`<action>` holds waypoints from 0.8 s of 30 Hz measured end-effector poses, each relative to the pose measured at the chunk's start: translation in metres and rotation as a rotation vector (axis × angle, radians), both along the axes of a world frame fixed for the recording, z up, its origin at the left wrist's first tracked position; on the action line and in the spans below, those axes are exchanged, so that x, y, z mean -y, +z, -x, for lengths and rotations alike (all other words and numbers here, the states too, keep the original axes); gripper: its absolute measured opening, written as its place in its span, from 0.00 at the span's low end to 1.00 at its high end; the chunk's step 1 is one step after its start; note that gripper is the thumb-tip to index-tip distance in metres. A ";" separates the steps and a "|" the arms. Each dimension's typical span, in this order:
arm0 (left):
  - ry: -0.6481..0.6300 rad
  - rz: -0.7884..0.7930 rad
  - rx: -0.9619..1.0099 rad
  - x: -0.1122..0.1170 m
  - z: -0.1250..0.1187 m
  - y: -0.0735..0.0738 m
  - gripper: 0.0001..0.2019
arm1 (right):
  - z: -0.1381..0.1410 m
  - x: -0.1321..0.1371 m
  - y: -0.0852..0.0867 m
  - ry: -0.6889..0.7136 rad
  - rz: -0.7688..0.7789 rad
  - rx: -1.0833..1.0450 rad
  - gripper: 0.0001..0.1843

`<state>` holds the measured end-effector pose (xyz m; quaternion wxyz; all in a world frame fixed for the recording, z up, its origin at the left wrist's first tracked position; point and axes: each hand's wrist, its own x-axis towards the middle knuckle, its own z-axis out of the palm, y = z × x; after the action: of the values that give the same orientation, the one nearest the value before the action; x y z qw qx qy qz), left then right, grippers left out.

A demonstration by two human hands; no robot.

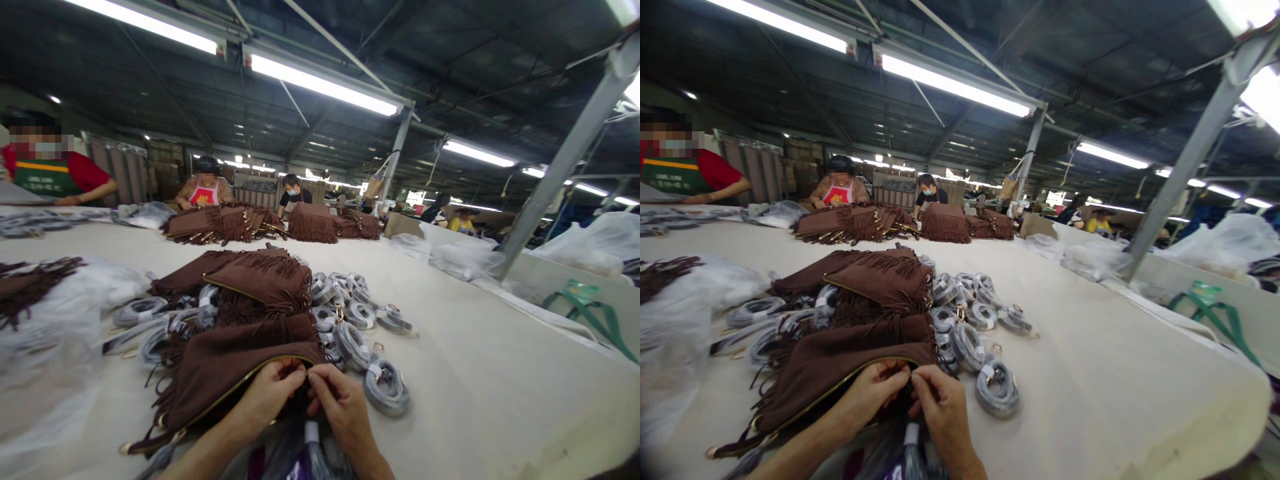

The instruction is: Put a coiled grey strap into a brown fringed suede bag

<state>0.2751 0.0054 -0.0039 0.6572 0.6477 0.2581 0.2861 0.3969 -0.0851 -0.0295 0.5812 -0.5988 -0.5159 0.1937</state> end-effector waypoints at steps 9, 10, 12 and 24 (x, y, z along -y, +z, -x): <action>0.042 -0.093 0.040 0.000 -0.002 -0.010 0.08 | 0.003 -0.005 -0.004 -0.005 0.031 0.244 0.14; 0.045 -0.097 0.036 0.000 -0.003 -0.011 0.09 | 0.003 -0.006 -0.001 -0.005 0.041 0.262 0.15; 0.035 -0.097 0.012 -0.004 -0.003 -0.011 0.10 | 0.002 -0.003 0.007 -0.013 0.050 0.313 0.14; -0.303 -1.209 -0.397 0.019 0.074 0.025 0.23 | -0.041 0.095 -0.045 0.185 0.093 1.019 0.18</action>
<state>0.2014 -0.0139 0.0212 0.1501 0.9728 0.0740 0.1601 0.4377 -0.1799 -0.0746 0.2096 -0.5942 -0.7750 -0.0490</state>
